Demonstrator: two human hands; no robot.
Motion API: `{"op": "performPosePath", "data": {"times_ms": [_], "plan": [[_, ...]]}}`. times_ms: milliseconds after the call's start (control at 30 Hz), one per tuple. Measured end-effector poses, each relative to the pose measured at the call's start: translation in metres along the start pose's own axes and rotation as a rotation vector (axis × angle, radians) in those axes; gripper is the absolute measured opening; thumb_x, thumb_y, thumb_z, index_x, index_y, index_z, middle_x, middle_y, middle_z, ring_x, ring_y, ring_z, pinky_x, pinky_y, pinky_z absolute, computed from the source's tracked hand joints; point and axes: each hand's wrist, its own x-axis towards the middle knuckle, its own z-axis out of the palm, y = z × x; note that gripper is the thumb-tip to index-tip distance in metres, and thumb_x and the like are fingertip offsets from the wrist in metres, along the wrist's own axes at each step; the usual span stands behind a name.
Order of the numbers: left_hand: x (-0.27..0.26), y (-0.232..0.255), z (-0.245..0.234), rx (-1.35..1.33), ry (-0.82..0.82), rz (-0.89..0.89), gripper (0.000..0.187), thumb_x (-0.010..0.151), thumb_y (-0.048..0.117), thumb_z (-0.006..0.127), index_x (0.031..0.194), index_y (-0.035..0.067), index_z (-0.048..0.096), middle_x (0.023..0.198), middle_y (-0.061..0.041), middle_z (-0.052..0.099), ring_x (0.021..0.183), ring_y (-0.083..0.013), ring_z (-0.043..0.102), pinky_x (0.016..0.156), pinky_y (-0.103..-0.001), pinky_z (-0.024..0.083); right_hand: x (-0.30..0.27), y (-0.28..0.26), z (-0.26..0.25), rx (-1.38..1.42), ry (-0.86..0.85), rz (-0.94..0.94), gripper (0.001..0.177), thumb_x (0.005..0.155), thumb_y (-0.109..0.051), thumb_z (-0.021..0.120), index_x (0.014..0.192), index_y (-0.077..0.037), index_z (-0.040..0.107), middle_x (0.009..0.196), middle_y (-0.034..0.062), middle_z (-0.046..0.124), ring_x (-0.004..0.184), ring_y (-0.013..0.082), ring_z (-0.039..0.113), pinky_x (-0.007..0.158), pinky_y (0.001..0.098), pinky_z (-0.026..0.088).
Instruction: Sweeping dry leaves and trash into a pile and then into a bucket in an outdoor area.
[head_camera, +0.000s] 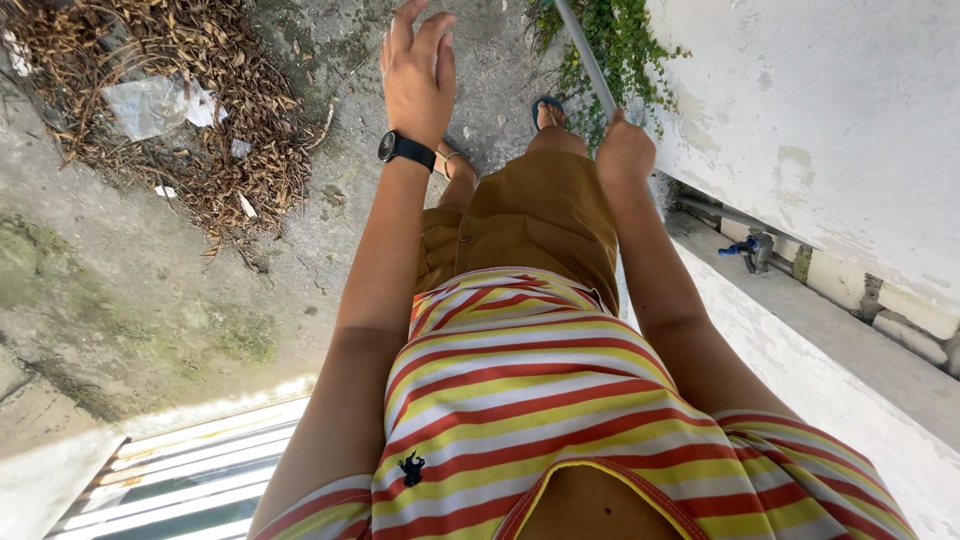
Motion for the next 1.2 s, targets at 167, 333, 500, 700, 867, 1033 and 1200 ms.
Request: {"op": "performPosePath", "data": {"times_ms": [167, 333, 500, 700, 867, 1033, 1200], "plan": [[-0.006, 0.014, 0.003, 0.0, -0.02, 0.017, 0.019, 0.101, 0.01, 0.066, 0.119, 0.016, 0.07, 0.139, -0.01, 0.057, 0.121, -0.036, 0.06, 0.104, -0.049, 0.049, 0.03, -0.003, 0.046, 0.016, -0.067, 0.006, 0.027, 0.101, -0.027, 0.061, 0.122, -0.015, 0.074, 0.095, 0.0134, 0.075, 0.086, 0.0312, 0.073, 0.072, 0.0458, 0.058], [0.003, 0.008, -0.005, 0.005, -0.021, 0.037, 0.021, 0.101, 0.01, 0.066, 0.12, 0.016, 0.07, 0.14, -0.01, 0.057, 0.122, -0.0363, 0.06, 0.105, -0.049, 0.05, -0.026, -0.014, -0.047, 0.093, -0.041, -0.055, 0.031, 0.1, -0.027, 0.064, 0.129, -0.02, 0.073, 0.096, 0.0153, 0.075, 0.083, 0.0336, 0.072, 0.074, 0.0478, 0.057], [-0.002, 0.004, -0.001, 0.009, -0.009, 0.0, 0.022, 0.101, 0.009, 0.065, 0.122, 0.016, 0.071, 0.141, -0.01, 0.057, 0.122, -0.0357, 0.06, 0.105, -0.048, 0.05, -0.024, 0.0, -0.02, 0.031, -0.009, -0.007, 0.035, 0.105, -0.023, 0.061, 0.138, -0.014, 0.068, 0.093, 0.018, 0.075, 0.079, 0.0348, 0.073, 0.072, 0.0481, 0.057], [-0.007, 0.013, 0.012, -0.014, -0.054, 0.025, 0.02, 0.102, 0.01, 0.066, 0.12, 0.017, 0.071, 0.141, -0.01, 0.056, 0.119, -0.0339, 0.061, 0.104, -0.047, 0.049, 0.013, -0.008, 0.013, 0.111, -0.085, 0.075, 0.027, 0.1, -0.026, 0.065, 0.124, -0.016, 0.074, 0.099, 0.015, 0.076, 0.085, 0.031, 0.073, 0.076, 0.0444, 0.057], [0.0, 0.005, 0.009, 0.005, -0.049, 0.052, 0.019, 0.102, 0.011, 0.065, 0.119, 0.016, 0.071, 0.14, -0.009, 0.057, 0.12, -0.0342, 0.06, 0.105, -0.048, 0.048, -0.027, -0.003, -0.065, 0.172, -0.054, 0.103, 0.03, 0.096, -0.027, 0.062, 0.124, -0.022, 0.072, 0.094, 0.0118, 0.075, 0.079, 0.032, 0.073, 0.07, 0.046, 0.057], [-0.008, 0.01, 0.014, -0.008, -0.058, 0.038, 0.022, 0.1, 0.009, 0.066, 0.12, 0.015, 0.072, 0.14, -0.011, 0.057, 0.123, -0.0337, 0.06, 0.107, -0.048, 0.047, -0.016, 0.019, 0.02, -0.06, -0.031, 0.018, 0.034, 0.112, -0.024, 0.045, 0.119, -0.006, 0.074, 0.094, 0.0199, 0.075, 0.086, 0.0379, 0.073, 0.075, 0.0505, 0.058], [-0.019, 0.029, 0.028, -0.03, -0.093, 0.053, 0.024, 0.095, 0.008, 0.067, 0.117, 0.014, 0.071, 0.139, -0.012, 0.056, 0.123, -0.0352, 0.06, 0.108, -0.049, 0.047, -0.019, -0.039, 0.049, -0.052, -0.184, -0.039, 0.033, 0.104, -0.023, 0.052, 0.129, -0.006, 0.065, 0.103, 0.0212, 0.074, 0.095, 0.0385, 0.073, 0.081, 0.0513, 0.058]]}}
